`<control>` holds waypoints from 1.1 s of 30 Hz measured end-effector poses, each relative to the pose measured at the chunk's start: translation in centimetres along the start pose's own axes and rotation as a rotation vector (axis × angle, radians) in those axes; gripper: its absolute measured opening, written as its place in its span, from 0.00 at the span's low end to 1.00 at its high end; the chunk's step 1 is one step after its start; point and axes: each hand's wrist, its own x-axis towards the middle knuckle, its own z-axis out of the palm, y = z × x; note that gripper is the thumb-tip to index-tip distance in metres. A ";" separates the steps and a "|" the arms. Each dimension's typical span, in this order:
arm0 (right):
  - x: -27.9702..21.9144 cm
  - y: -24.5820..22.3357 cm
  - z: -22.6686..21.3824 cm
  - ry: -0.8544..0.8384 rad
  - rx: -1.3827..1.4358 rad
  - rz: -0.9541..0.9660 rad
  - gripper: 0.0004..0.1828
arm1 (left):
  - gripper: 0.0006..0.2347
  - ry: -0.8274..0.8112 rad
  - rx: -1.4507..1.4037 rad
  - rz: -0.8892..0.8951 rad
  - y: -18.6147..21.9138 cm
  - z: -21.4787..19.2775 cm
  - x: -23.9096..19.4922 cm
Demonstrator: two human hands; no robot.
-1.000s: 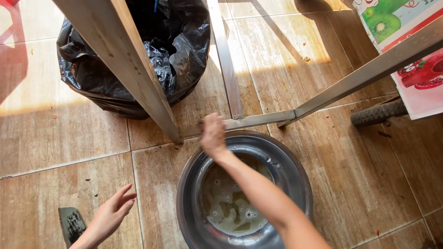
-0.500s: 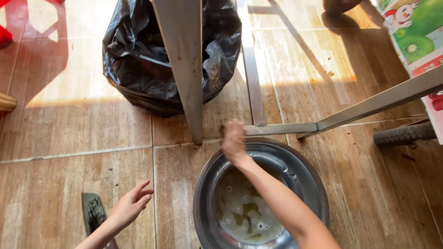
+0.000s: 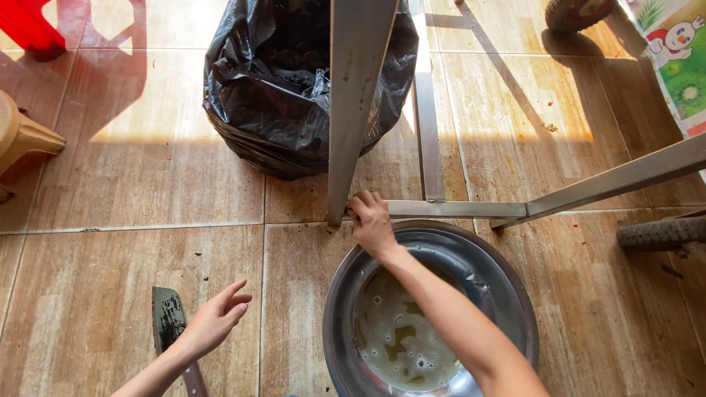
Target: Cleaning the metal frame of a charcoal grill by scraping residue with a knife and wiping it with a wet cloth.
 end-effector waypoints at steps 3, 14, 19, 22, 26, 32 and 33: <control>-0.5 0.1 -0.2 0.015 -0.022 -0.085 0.14 | 0.27 -0.022 0.065 0.032 1.7 -0.5 -0.9; -1.4 -0.5 -0.6 0.046 0.077 -0.138 0.08 | 0.26 -0.030 0.074 0.055 1.4 -0.5 -1.3; -5.9 0.0 -8.0 0.215 0.030 -0.158 0.06 | 0.26 -0.016 0.141 0.068 -0.7 -1.1 -0.9; -11.1 1.8 -8.8 0.098 0.054 -0.041 0.07 | 0.26 0.045 0.054 -0.024 -1.7 -2.3 -1.5; -19.3 7.1 -5.5 -0.081 -0.233 0.081 0.12 | 0.26 0.040 0.098 -0.027 -2.0 -1.6 -1.0; -24.5 4.7 -4.8 -0.665 -0.178 0.083 0.35 | 0.27 -0.013 0.248 0.095 -2.7 -0.2 -0.3; -23.9 5.7 -5.6 -0.430 -0.173 -0.023 0.29 | 0.26 -0.020 0.227 0.094 -2.7 -0.1 -0.1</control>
